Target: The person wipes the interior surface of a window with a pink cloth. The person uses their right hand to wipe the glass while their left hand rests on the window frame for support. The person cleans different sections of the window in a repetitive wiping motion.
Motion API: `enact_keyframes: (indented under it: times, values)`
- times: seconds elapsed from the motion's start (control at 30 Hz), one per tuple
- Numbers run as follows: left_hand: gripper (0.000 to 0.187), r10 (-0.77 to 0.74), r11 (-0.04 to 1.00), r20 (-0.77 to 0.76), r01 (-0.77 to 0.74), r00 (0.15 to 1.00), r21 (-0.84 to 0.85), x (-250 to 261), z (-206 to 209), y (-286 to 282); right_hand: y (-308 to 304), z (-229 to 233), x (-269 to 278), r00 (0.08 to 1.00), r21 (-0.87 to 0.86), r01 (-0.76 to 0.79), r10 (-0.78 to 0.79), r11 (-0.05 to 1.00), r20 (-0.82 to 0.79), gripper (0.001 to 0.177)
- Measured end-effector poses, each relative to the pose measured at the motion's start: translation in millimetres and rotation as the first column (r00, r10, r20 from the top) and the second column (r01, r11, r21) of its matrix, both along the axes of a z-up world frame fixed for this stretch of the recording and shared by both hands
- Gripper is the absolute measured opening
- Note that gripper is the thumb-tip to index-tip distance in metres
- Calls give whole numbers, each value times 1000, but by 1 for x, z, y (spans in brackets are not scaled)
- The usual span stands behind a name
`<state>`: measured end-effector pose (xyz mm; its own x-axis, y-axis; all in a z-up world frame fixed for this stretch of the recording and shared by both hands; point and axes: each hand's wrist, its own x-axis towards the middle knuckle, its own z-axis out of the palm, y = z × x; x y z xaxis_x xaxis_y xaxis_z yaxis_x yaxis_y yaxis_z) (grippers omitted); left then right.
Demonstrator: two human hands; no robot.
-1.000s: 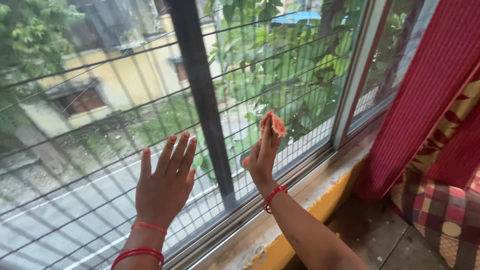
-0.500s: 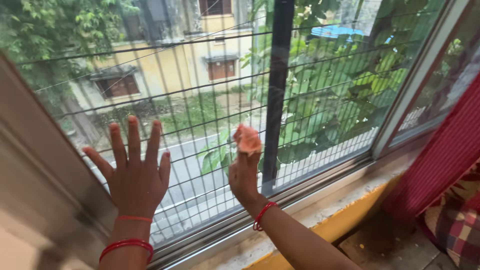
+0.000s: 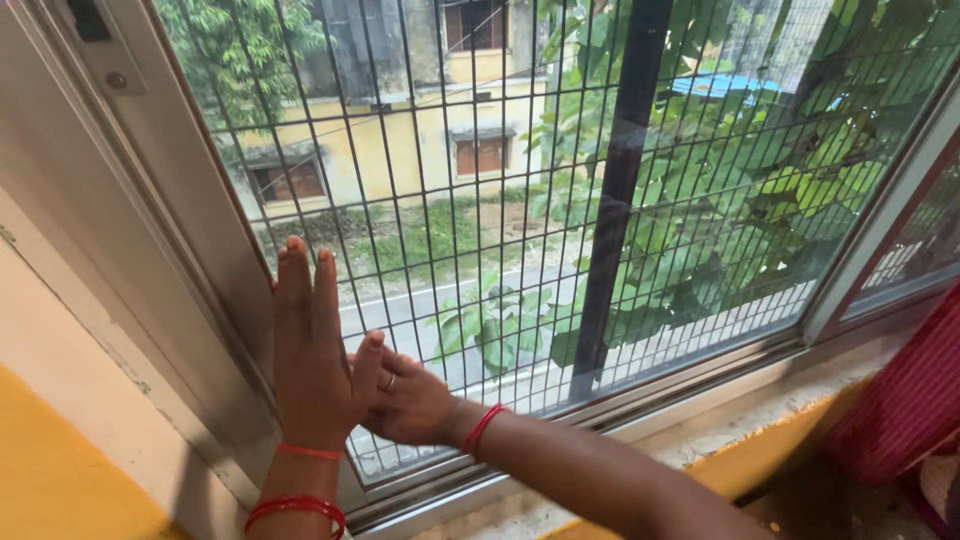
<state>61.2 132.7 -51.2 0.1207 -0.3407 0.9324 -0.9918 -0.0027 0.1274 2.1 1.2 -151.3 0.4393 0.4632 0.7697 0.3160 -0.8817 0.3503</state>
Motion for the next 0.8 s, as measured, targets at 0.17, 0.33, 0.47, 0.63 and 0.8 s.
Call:
enact_keyframes:
  times: [0.17,0.33,0.47,0.63,0.8]
  values:
    - [76,31,998,16,-30,999,-47,-5,18,-5,-25,68,9,972,-223,140,-176,965,-154,49]
    - [79,71,993,69,-64,995,-98,4,59,-14,-35,169,18,988,-312,151,-135,938,72,55]
    - [76,85,982,137,-61,987,-176,16,105,-20,-44,241,26,982,-367,163,-116,916,146,53]
    - [73,113,969,239,-54,964,-241,28,161,-27,-45,309,26,989,-255,150,-145,955,38,55]
    - [68,108,961,273,-30,956,-276,45,203,-41,-35,374,13,984,-185,170,-157,968,80,52]
